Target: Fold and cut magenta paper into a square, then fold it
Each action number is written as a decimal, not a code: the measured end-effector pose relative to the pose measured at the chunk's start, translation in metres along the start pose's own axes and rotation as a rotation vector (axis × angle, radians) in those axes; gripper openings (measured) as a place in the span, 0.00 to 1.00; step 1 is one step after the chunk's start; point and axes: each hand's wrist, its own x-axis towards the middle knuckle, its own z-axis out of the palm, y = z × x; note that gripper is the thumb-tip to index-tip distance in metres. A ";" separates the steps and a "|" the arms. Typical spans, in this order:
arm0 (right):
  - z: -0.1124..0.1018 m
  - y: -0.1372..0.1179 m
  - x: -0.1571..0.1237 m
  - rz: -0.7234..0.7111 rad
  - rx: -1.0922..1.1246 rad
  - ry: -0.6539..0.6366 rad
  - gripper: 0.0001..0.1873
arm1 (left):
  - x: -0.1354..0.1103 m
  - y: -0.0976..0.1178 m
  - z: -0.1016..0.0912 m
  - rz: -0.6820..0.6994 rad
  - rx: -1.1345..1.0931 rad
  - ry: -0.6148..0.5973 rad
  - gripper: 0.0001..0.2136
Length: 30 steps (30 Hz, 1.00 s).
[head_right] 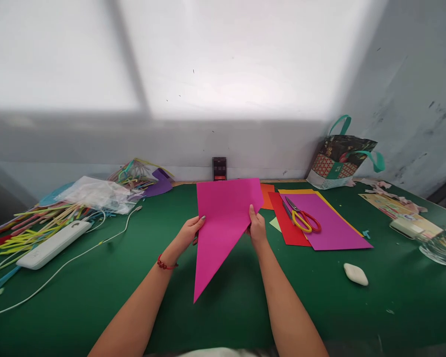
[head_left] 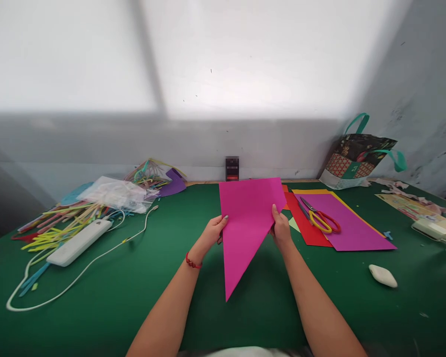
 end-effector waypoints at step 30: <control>0.028 0.032 -0.010 0.145 -0.095 -0.428 0.22 | 0.011 -0.020 0.015 -0.105 -0.454 0.340 0.15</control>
